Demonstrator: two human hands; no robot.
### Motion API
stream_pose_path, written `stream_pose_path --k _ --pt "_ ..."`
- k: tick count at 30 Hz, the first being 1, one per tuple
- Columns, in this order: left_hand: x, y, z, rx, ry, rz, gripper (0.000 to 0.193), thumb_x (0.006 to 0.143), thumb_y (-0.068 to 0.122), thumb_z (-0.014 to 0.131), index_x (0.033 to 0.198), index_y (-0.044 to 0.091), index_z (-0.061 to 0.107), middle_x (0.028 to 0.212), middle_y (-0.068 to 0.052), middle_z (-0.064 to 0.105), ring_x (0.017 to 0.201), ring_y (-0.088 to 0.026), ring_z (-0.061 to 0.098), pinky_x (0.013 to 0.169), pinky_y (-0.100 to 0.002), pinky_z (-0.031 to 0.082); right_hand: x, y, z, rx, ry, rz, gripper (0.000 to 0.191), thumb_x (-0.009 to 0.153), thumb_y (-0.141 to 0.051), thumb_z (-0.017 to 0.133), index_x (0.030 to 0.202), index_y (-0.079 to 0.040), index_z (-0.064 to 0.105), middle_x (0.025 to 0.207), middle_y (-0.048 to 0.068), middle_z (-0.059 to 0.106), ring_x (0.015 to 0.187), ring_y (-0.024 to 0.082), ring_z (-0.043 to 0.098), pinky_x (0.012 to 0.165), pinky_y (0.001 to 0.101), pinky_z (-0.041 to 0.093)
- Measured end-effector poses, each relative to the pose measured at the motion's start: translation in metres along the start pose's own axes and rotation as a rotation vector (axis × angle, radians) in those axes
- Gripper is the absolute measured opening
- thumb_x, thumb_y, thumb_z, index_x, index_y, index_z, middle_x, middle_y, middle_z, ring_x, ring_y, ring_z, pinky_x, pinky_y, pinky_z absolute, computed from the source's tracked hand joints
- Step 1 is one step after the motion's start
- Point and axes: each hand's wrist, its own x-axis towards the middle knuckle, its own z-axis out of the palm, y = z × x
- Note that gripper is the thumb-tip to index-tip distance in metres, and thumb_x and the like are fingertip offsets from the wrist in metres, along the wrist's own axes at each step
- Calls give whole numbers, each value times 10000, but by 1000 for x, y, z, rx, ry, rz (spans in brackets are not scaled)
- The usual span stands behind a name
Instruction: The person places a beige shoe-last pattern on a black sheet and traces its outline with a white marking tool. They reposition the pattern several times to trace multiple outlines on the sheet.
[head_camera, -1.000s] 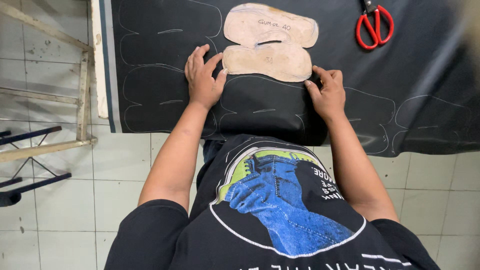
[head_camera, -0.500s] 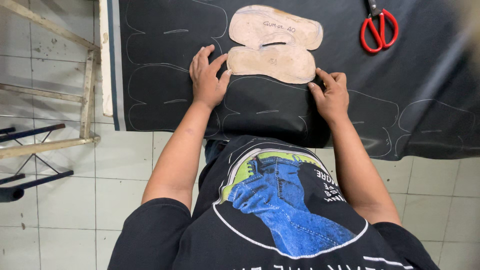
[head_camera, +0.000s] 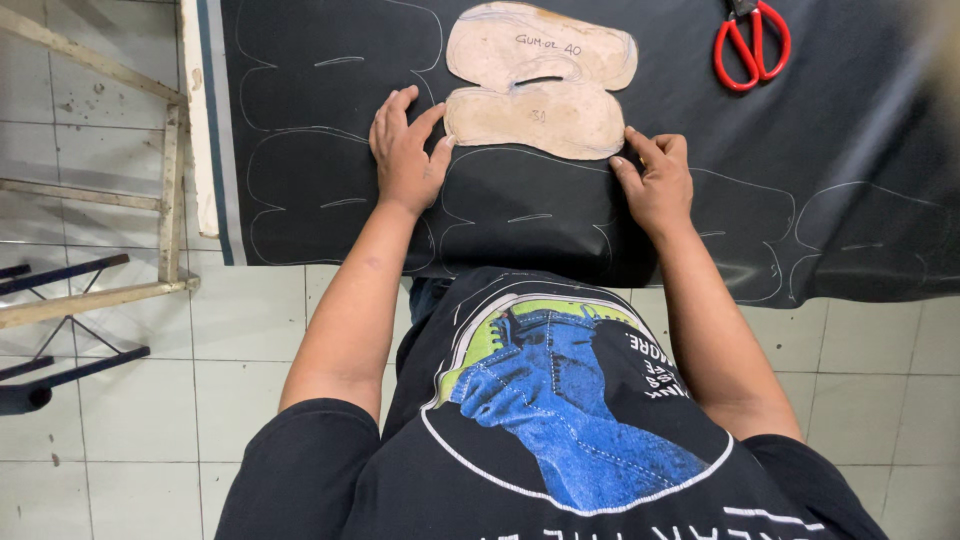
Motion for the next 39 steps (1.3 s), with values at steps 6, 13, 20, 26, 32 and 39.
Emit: stream_pose_path --k 6,13,20,26,32,39 --pt "3 6 -1 51 -13 -2 405 855 206 750 1255 149 721 1483 -167 461 1431 -406 339 1174 -565 235 -1 -3 0 -47 -2 -11 439 939 -285 804 1349 -155 717 1129 87 558 917 250 633 779 391 532" --pt "16 48 59 -95 -244 311 163 998 105 553 1113 44 650 1353 -157 623 1258 -404 594 1103 -479 454 0 0 0 -107 -43 -58 428 967 -277 771 1359 -117 704 1169 112 554 939 280 636 786 411 531" --pt "-10 110 108 416 -361 396 496 909 170 499 1319 -102 565 1453 -340 433 1303 -472 455 1138 -553 352 28 -38 -18 -24 -6 -309 193 1073 -196 692 1193 -52 737 1211 130 560 1080 319 622 948 393 526" --pt "-19 115 133 330 -245 396 569 890 137 460 1332 -221 464 1467 -333 411 1370 -450 397 1152 -486 302 59 -112 -22 55 -127 -391 180 1083 -195 663 1136 -51 756 997 130 654 961 333 655 856 417 519" --pt "-25 104 137 153 -413 310 506 954 142 475 1376 -137 490 1456 -338 443 1387 -444 416 1196 -478 319 71 -133 -13 85 -483 -425 194 1027 -197 659 1079 -16 706 1018 156 717 946 347 688 817 425 538" --pt "-21 113 121 191 -411 353 453 918 179 511 1285 -75 592 1392 -272 527 1349 -414 442 1151 -500 326 73 -131 -4 -38 -480 -520 145 993 -178 685 1014 -44 736 938 113 736 897 351 640 820 451 508"
